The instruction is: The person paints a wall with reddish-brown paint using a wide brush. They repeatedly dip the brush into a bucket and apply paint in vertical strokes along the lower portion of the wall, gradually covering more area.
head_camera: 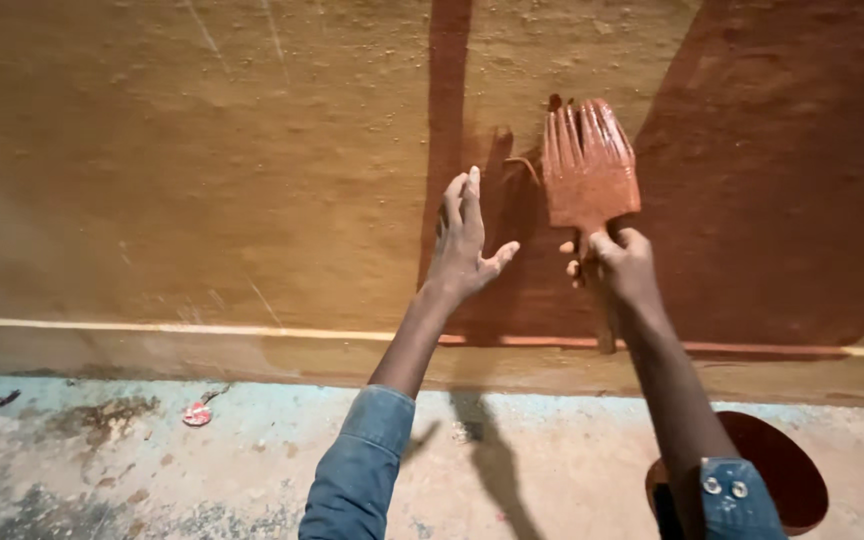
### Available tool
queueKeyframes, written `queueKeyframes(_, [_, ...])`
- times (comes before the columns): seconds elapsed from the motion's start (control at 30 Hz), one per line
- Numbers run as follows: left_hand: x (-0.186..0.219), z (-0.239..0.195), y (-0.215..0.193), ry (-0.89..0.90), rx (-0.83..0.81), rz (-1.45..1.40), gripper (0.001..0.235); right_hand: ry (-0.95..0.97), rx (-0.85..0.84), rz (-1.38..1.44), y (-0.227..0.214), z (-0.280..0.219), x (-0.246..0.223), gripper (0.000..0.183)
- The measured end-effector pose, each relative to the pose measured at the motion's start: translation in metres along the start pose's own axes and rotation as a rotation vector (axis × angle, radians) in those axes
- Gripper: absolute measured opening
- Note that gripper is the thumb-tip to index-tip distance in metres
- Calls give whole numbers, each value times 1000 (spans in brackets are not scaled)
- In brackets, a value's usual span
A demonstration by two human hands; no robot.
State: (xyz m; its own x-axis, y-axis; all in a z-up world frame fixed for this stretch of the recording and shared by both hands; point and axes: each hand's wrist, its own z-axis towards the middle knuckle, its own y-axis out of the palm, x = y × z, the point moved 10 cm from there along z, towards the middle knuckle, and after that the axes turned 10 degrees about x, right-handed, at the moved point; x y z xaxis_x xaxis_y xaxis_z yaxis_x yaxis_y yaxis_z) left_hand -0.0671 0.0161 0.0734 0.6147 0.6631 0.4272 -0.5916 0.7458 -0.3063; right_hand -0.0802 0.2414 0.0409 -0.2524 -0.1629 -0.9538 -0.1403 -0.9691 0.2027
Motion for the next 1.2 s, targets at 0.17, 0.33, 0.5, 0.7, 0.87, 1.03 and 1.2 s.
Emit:
queueKeyframes(0.17, [5,4,13,73,116,-187,114,109,-59,79,13,6,20,24])
queueKeyframes(0.33, [11,-9,29,149,106,-442,107,108,3,-107,20,4,30,36])
queueKeyframes(0.5, [-1,-15,46,36,108,-417,87,128,82,40,13,11,50,37])
queueKeyframes(0.7, [10,-12,47,-64,69,-302,76,136,393,213,-44,9,63,36])
queueKeyframes(0.87, [16,-8,39,-13,84,-282,71,109,381,363,-55,14,62,39])
queueKeyframes(1.03, [-17,-1,11,-123,254,-88,61,130,270,193,-19,13,66,38])
queueKeyframes(1.2, [-7,-1,-9,-66,255,-190,61,106,203,25,46,2,86,37])
